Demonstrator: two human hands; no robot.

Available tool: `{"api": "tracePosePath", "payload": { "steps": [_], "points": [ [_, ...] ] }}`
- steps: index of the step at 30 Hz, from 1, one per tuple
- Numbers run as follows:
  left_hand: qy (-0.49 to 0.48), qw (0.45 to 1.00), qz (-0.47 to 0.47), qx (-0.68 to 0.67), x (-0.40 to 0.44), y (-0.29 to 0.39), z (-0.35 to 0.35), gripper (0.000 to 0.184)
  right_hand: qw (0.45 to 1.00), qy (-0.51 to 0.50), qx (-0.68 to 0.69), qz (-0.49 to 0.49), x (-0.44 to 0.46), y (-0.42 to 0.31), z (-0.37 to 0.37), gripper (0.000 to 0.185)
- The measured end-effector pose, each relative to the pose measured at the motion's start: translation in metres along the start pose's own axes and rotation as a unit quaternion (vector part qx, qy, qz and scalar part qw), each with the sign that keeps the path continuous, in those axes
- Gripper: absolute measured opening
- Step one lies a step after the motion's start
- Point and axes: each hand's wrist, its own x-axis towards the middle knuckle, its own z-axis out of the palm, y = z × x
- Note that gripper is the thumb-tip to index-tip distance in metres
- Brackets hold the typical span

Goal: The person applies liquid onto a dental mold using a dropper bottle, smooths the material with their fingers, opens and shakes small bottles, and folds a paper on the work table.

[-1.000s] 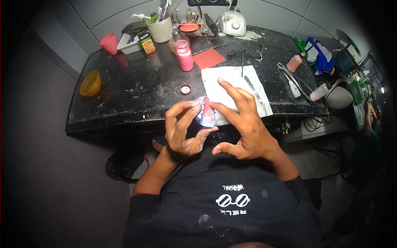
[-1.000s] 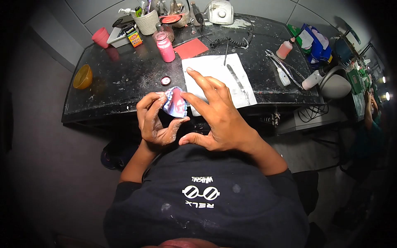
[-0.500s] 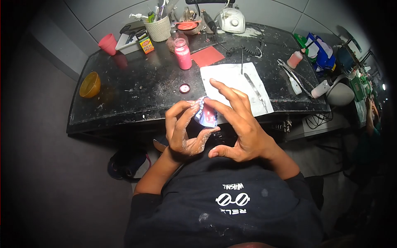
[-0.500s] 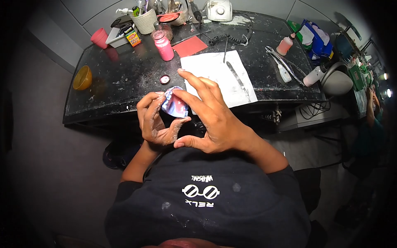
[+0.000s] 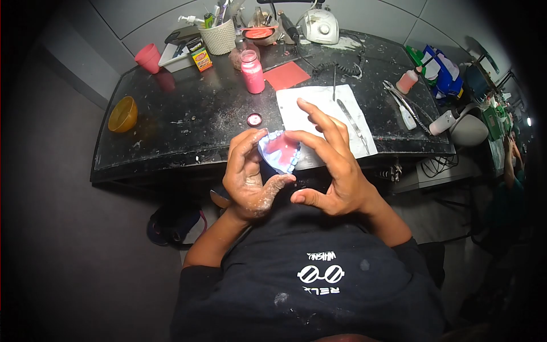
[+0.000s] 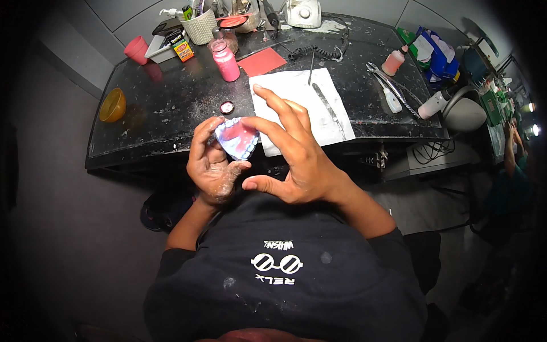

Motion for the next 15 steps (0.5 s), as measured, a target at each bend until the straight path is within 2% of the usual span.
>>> {"api": "tracePosePath", "payload": {
  "steps": [5,15],
  "points": [
    [0.001,0.991,-0.082,-0.102,-0.0019,0.0026,-0.0027,0.083,0.999,0.002,-0.048,-0.010,0.0002,-0.0039,-0.0016,0.083],
    [-0.009,0.983,-0.083,-0.166,0.0021,0.0024,-0.0037,0.081,0.998,-0.008,-0.058,-0.006,-0.0001,-0.0062,-0.0069,0.079]
  ]
}}
